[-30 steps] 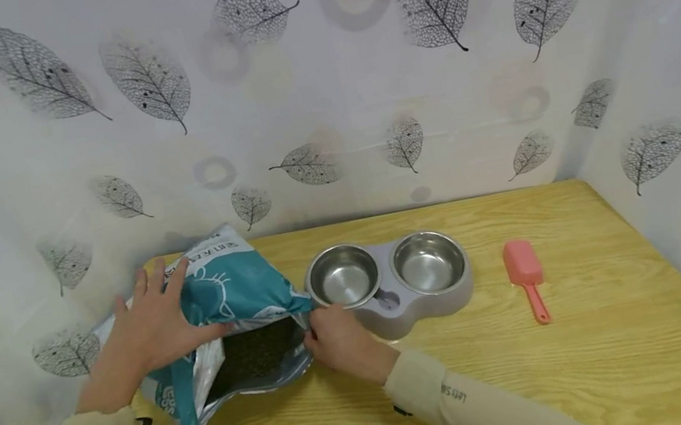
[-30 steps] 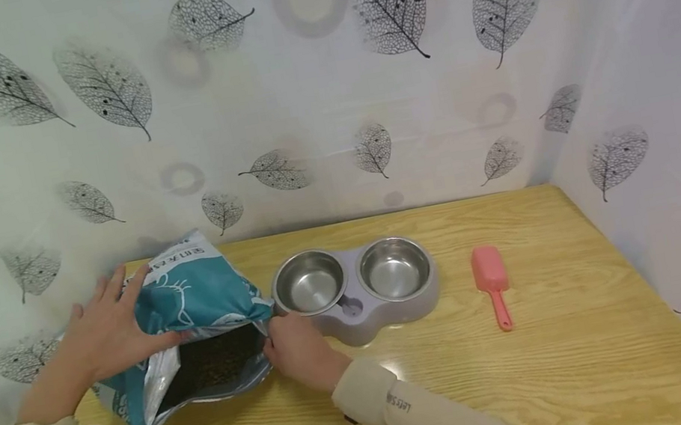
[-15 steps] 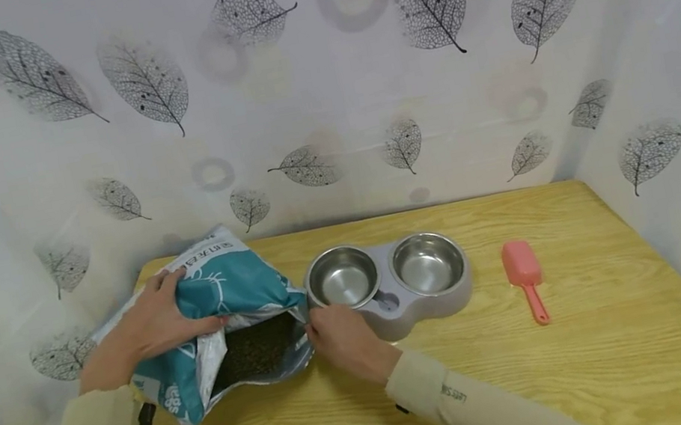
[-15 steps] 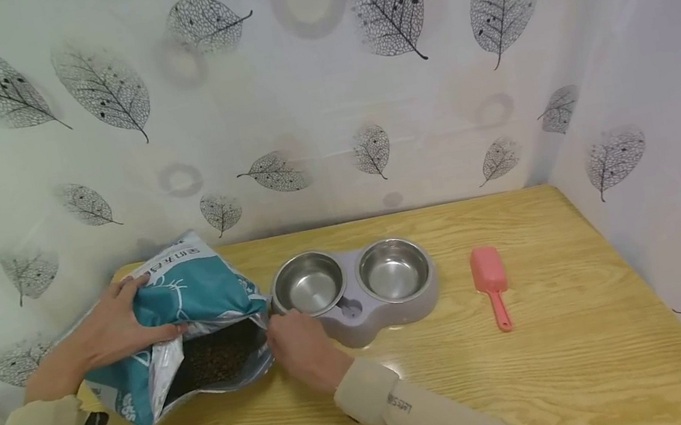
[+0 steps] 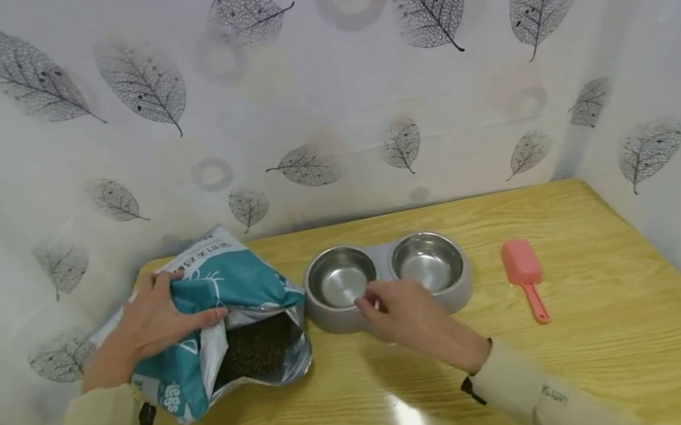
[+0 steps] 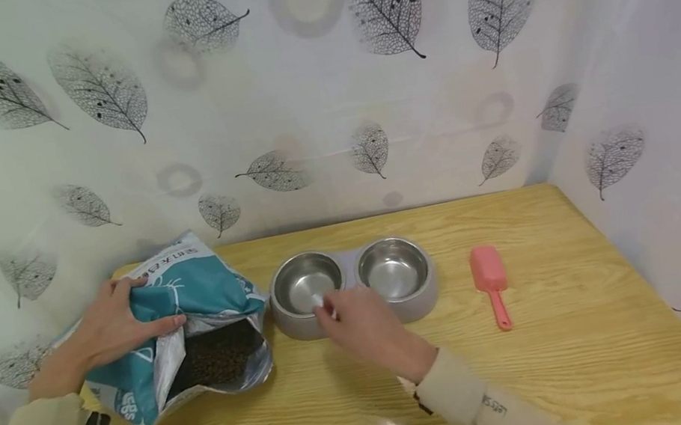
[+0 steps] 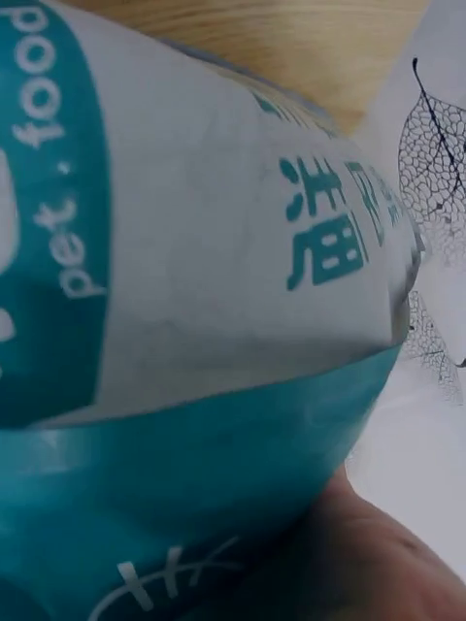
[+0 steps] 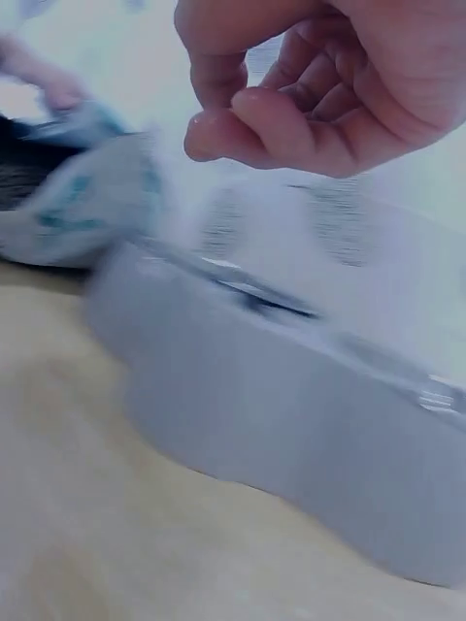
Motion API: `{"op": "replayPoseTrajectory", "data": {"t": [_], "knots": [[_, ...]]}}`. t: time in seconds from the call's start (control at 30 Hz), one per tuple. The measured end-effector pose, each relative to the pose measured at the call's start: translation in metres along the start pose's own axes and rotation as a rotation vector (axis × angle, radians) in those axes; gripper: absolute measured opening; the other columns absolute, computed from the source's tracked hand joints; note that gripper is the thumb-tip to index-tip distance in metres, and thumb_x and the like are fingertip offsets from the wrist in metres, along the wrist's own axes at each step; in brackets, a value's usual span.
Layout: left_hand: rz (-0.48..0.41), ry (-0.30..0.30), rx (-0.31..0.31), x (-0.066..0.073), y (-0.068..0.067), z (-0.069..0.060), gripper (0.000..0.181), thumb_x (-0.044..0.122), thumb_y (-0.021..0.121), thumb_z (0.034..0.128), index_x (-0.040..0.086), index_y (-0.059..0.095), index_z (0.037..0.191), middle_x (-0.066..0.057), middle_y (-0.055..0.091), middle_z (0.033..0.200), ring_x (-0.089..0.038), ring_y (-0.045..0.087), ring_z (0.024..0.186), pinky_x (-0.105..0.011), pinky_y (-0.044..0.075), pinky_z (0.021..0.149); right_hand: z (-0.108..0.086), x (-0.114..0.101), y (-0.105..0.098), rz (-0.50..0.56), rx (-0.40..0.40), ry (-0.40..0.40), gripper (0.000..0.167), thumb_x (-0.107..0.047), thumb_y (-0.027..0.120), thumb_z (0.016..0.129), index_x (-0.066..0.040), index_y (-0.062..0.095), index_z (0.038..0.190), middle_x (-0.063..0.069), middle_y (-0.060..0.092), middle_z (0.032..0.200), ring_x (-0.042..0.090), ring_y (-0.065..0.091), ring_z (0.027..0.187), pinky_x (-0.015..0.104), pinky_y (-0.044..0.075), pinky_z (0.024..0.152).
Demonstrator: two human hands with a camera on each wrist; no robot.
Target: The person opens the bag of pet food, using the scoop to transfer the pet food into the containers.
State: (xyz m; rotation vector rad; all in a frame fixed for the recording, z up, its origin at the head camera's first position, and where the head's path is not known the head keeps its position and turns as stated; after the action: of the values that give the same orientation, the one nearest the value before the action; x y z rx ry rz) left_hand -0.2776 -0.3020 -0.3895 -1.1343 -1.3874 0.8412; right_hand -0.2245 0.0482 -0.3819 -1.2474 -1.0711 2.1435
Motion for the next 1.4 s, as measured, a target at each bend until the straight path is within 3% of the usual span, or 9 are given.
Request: {"op": "replayPoseTrajectory", "data": {"t": [0.17,0.33,0.43,0.6,0.77,1.0,1.1,1.27,1.4], "knots": [[-0.016,-0.040,0.051,-0.002,0.007,0.000,0.117,0.077,0.067,0.0798,-0.005,0.028,0.153,-0.042,0.016,0.157,-0.063,0.029,0.137,-0.088,0.019,0.097,-0.026,0.059,-0.056,-0.113,0.077,0.125,0.024,-0.017,0.067,0.097,-0.010,0.068,0.074,-0.007,0.051,0.051,0.002,0.039,0.045,0.019,0.033,0.042],[-0.031,-0.071,0.086,-0.001,0.014,0.000,0.119,0.081,0.065,0.0785,-0.006,0.029,0.151,-0.040,0.018,0.158,-0.060,0.024,0.142,-0.091,0.011,0.099,-0.061,0.124,-0.092,-0.227,0.038,0.316,0.022,-0.019,0.061,0.100,-0.004,0.070,0.086,-0.003,0.061,0.058,0.008,0.047,0.045,0.025,0.036,0.042],[-0.039,-0.084,0.102,0.000,0.016,0.000,0.120,0.082,0.065,0.0781,-0.007,0.028,0.150,-0.040,0.019,0.157,-0.059,0.024,0.143,-0.093,0.008,0.098,-0.083,0.154,-0.101,-0.261,-0.027,0.420,0.022,-0.021,0.059,0.100,-0.002,0.066,0.090,0.000,0.059,0.058,0.011,0.047,0.044,0.027,0.035,0.041],[-0.042,-0.120,0.125,0.005,0.018,-0.001,0.128,0.086,0.061,0.0775,-0.012,0.022,0.151,-0.043,0.015,0.157,-0.062,0.019,0.143,-0.096,0.005,0.095,-0.112,0.189,-0.096,-0.300,-0.158,0.531,0.024,-0.024,0.061,0.098,-0.004,0.057,0.085,0.003,0.050,0.058,0.016,0.047,0.050,0.030,0.034,0.045],[-0.049,-0.155,0.136,0.007,0.016,-0.003,0.133,0.089,0.059,0.0760,-0.015,0.020,0.150,-0.046,0.014,0.155,-0.064,0.015,0.144,-0.097,0.005,0.092,-0.120,0.207,-0.087,-0.289,-0.226,0.577,0.030,-0.027,0.066,0.096,-0.004,0.050,0.087,0.007,0.050,0.069,0.020,0.049,0.059,0.033,0.038,0.050],[-0.005,-0.156,0.007,0.010,0.015,-0.003,0.140,0.089,0.063,0.0726,-0.013,0.014,0.154,-0.046,0.013,0.154,-0.064,0.014,0.143,-0.096,0.013,0.092,-0.113,0.213,-0.088,-0.308,-0.156,0.525,0.016,-0.004,0.061,0.087,0.004,0.047,0.085,0.010,0.048,0.068,0.024,0.046,0.059,0.035,0.039,0.051],[0.010,-0.167,-0.041,0.012,0.012,-0.004,0.144,0.088,0.065,0.0713,-0.013,0.009,0.157,-0.045,0.009,0.157,-0.065,0.011,0.144,-0.095,0.015,0.094,-0.110,0.213,-0.090,-0.288,-0.112,0.517,0.015,-0.002,0.058,0.083,0.007,0.045,0.083,0.013,0.048,0.069,0.024,0.045,0.059,0.036,0.039,0.051],[0.015,-0.177,-0.094,0.011,0.010,-0.006,0.145,0.087,0.065,0.0721,-0.013,0.005,0.158,-0.046,-0.002,0.160,-0.067,0.002,0.146,-0.095,0.013,0.096,-0.107,0.213,-0.095,-0.226,-0.054,0.515,0.015,-0.004,0.049,0.091,0.009,0.045,0.083,0.017,0.047,0.072,0.024,0.044,0.060,0.035,0.039,0.050],[0.021,-0.166,-0.091,0.010,0.010,-0.004,0.145,0.089,0.062,0.0728,-0.012,0.005,0.159,-0.046,-0.004,0.160,-0.068,0.001,0.145,-0.095,0.013,0.097,-0.107,0.211,-0.098,-0.136,-0.051,0.572,0.027,-0.012,0.039,0.099,0.013,0.048,0.095,0.013,0.048,0.073,0.021,0.045,0.060,0.031,0.038,0.050]]}}
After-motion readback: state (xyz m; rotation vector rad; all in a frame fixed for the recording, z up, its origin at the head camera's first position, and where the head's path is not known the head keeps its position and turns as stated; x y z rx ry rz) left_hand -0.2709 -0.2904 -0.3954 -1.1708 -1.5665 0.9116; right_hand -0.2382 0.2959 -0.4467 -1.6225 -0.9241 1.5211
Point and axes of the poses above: each hand's wrist, its own z-axis towards the middle knuckle, its own y-axis out of the palm, x = y × z, the point moved 9 cm from there along z, towards the middle knuckle
